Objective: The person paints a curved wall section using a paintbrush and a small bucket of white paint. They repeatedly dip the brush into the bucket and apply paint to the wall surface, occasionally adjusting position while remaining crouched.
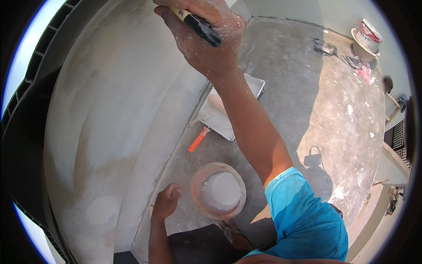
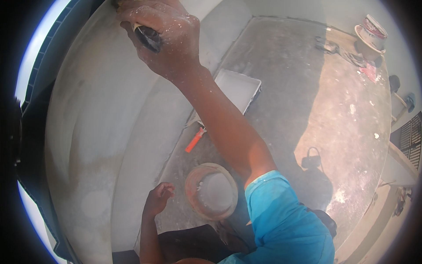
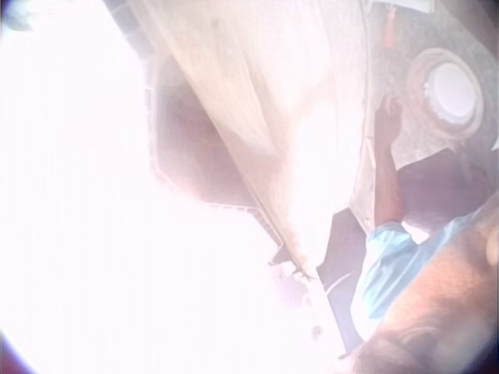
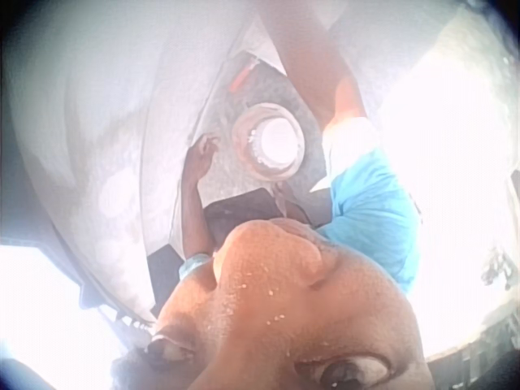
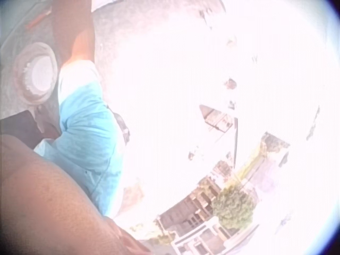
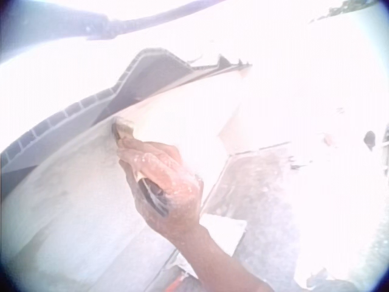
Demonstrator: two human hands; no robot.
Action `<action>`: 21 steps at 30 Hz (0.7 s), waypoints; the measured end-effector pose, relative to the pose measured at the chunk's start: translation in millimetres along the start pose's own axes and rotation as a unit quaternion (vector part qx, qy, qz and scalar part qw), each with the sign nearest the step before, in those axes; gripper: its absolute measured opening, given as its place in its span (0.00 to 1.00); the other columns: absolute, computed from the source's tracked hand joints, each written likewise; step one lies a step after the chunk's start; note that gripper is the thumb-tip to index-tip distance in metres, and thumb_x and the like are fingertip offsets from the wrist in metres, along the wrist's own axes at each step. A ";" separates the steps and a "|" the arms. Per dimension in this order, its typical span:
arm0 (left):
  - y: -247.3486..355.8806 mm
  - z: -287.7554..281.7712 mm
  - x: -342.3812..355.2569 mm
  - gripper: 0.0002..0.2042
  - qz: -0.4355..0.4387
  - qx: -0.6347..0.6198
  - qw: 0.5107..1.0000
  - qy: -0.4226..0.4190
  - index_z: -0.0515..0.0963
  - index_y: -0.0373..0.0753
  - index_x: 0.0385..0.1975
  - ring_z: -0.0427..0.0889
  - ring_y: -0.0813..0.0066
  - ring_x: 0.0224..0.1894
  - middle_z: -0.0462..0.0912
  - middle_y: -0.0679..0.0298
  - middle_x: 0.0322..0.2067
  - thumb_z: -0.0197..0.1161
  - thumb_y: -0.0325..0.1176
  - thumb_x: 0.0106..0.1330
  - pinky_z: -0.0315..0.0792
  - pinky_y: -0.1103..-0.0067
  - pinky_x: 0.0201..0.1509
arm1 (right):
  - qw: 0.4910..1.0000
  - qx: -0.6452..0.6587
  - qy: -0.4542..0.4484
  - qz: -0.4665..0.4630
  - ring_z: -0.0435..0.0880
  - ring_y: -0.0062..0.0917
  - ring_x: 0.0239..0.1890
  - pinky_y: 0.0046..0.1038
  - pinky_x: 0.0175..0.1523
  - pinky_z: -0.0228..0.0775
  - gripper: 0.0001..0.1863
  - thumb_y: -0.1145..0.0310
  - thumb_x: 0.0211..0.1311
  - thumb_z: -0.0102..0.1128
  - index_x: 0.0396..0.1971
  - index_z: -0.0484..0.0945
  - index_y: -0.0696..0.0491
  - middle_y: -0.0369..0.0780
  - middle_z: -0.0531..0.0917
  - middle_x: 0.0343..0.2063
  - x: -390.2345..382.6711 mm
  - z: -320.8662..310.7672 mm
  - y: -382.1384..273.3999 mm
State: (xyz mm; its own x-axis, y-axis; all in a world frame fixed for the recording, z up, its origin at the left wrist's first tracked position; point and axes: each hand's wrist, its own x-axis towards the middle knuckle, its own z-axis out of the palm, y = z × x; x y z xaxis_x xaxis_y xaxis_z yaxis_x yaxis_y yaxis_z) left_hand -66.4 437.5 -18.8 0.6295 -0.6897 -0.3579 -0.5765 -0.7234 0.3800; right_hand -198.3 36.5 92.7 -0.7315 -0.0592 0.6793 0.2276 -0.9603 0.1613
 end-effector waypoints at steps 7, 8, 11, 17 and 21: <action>-2.9 -2.6 -0.4 0.20 -0.006 0.010 1.000 -0.011 0.76 0.31 0.55 0.87 0.71 0.44 0.87 0.56 0.48 0.57 0.41 0.74 0.76 0.76 0.53 | 0.993 -0.049 -0.044 0.101 0.87 0.28 0.41 0.25 0.44 0.81 0.14 0.78 0.45 0.76 0.33 0.87 0.48 0.35 0.90 0.36 -9.8 8.0 -48.0; -3.9 -2.4 -1.6 0.19 -0.005 0.010 1.000 -0.011 0.76 0.31 0.55 0.87 0.71 0.44 0.87 0.56 0.48 0.57 0.41 0.74 0.76 0.76 0.53 | 0.992 -0.054 -0.070 0.092 0.88 0.26 0.42 0.24 0.46 0.82 0.13 0.78 0.48 0.77 0.34 0.87 0.50 0.37 0.91 0.37 -9.0 7.3 -53.2; -8.8 -4.8 1.1 0.19 -0.001 0.013 1.000 -0.016 0.75 0.31 0.55 0.87 0.72 0.44 0.87 0.57 0.48 0.57 0.40 0.74 0.76 0.76 0.53 | 0.988 0.003 -0.079 0.129 0.88 0.27 0.41 0.25 0.45 0.82 0.12 0.78 0.49 0.76 0.35 0.87 0.50 0.37 0.91 0.38 -11.5 18.3 -80.7; -8.1 0.1 5.9 0.18 0.020 -0.019 1.000 -0.014 0.75 0.31 0.55 0.86 0.73 0.44 0.86 0.58 0.47 0.58 0.39 0.75 0.75 0.75 0.54 | 0.920 0.215 -0.029 0.326 0.88 0.26 0.34 0.25 0.43 0.82 0.08 0.75 0.56 0.74 0.35 0.86 0.51 0.38 0.90 0.36 -3.2 33.4 -142.4; -15.0 -3.3 1.2 0.17 -0.003 0.002 1.000 -0.014 0.75 0.32 0.56 0.86 0.73 0.44 0.86 0.58 0.48 0.57 0.38 0.75 0.75 0.75 0.55 | 0.898 0.204 0.030 0.390 0.89 0.22 0.31 0.25 0.41 0.81 0.05 0.71 0.62 0.73 0.35 0.86 0.53 0.38 0.90 0.32 -12.5 41.4 -81.7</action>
State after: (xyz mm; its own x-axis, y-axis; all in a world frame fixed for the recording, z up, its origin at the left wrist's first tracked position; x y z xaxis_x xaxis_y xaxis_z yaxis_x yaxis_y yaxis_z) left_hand -55.2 447.6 -22.1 0.6177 -0.6860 -0.3846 -0.5750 -0.7276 0.3742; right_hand -181.1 126.9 100.7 -0.2786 -0.6966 0.6611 0.8928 -0.4416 -0.0891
